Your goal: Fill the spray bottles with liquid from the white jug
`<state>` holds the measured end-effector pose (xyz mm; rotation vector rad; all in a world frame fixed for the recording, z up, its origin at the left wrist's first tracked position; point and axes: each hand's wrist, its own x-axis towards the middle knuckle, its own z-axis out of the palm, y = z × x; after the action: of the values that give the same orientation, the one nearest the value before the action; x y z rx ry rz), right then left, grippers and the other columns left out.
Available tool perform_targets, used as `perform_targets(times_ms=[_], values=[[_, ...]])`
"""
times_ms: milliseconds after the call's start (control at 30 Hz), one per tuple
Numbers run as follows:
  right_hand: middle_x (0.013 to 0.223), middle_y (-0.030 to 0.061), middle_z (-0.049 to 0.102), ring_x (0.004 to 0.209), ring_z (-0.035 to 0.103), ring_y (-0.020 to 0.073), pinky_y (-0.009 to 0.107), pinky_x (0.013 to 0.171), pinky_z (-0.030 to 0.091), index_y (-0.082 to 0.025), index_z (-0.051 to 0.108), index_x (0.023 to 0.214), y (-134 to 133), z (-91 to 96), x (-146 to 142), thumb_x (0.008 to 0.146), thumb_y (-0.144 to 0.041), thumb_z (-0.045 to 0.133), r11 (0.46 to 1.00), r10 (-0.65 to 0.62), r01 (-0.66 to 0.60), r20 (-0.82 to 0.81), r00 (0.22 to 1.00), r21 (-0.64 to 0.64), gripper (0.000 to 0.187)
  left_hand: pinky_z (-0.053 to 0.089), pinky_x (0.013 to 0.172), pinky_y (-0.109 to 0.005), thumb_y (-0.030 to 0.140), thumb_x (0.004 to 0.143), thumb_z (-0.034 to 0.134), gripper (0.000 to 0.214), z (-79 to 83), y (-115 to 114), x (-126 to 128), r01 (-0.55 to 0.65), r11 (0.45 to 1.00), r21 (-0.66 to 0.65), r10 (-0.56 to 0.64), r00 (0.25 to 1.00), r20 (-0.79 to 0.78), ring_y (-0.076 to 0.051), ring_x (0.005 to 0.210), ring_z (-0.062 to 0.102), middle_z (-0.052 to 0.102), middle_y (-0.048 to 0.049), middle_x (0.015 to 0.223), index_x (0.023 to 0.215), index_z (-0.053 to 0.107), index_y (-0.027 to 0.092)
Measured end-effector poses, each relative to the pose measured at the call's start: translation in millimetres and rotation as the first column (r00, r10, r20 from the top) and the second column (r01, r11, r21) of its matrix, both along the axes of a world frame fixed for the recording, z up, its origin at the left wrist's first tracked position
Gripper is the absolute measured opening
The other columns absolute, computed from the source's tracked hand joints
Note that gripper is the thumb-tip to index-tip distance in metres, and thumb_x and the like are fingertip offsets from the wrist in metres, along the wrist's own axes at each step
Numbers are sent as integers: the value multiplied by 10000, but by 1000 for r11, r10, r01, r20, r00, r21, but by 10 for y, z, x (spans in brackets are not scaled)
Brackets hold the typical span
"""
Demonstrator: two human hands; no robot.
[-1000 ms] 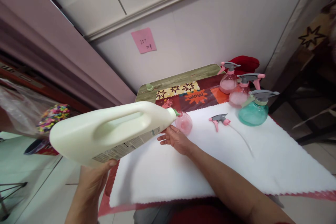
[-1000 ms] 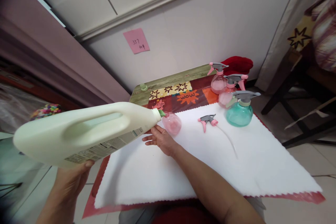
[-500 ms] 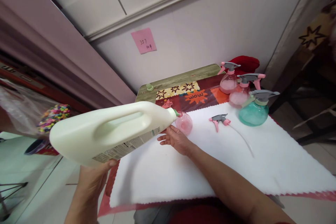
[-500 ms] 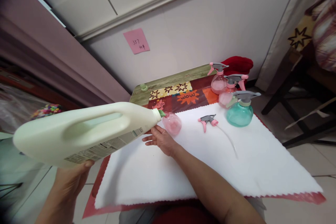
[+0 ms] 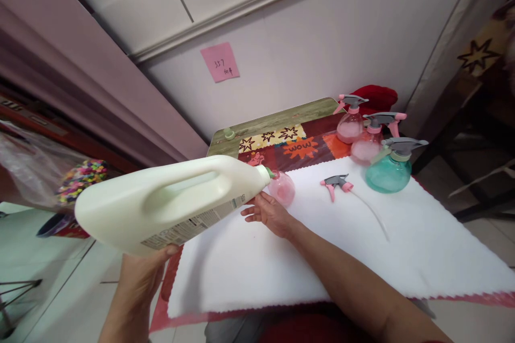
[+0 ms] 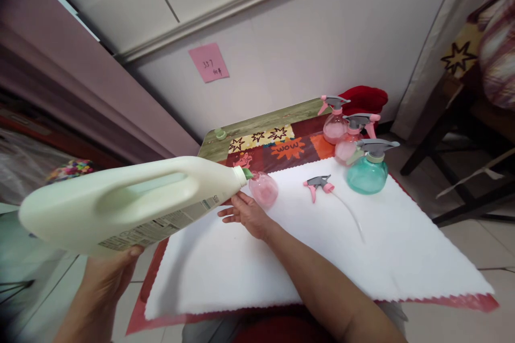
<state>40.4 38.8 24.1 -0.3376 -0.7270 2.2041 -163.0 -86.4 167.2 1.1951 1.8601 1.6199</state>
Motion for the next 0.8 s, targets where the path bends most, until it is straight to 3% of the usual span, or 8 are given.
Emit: perform_targets(times_ms=[133,300,467,567,800], values=[[1117,62,706,878,727,185,351,774,568,-236,680,1074,0,1,-3,762,-646,781,1000,3,-3,-4,1000,-7,525,629,659,-376,126,480,853,669,-34,-18,-63,63,998,11,-64,993,104,-330,918,708,760,-40,933,1120,683,219],[1122,57,704,878,732,184,340,766,569,-240,680,1084,5,-6,-3,764,-641,784,1000,2,-2,-6,1000,-8,524,621,744,-329,100,493,860,673,-37,-21,-64,65,996,54,-71,989,132,-278,941,704,762,-15,981,1128,685,236],[1120,59,705,874,730,181,334,765,570,-238,684,1076,6,1,2,773,-643,774,1000,3,-3,-3,1000,-7,514,613,651,-314,110,508,859,663,-29,-25,-35,65,997,32,-68,990,125,-294,946,708,764,-25,1005,1136,689,232],[1122,53,706,876,732,180,328,765,571,-241,683,1077,5,2,3,761,-639,787,1000,5,-5,-6,1000,-8,519,625,757,-351,117,502,859,690,-37,-25,-45,55,998,39,-60,991,116,-299,976,708,766,-21,1006,1158,680,234],[1120,51,711,880,730,181,332,770,572,-247,676,1076,8,-24,-4,761,-643,784,1000,1,-1,-8,1000,-1,517,618,814,-355,121,521,850,669,-43,-21,-60,53,998,42,-58,990,125,-278,968,706,766,-3,983,1155,675,244]])
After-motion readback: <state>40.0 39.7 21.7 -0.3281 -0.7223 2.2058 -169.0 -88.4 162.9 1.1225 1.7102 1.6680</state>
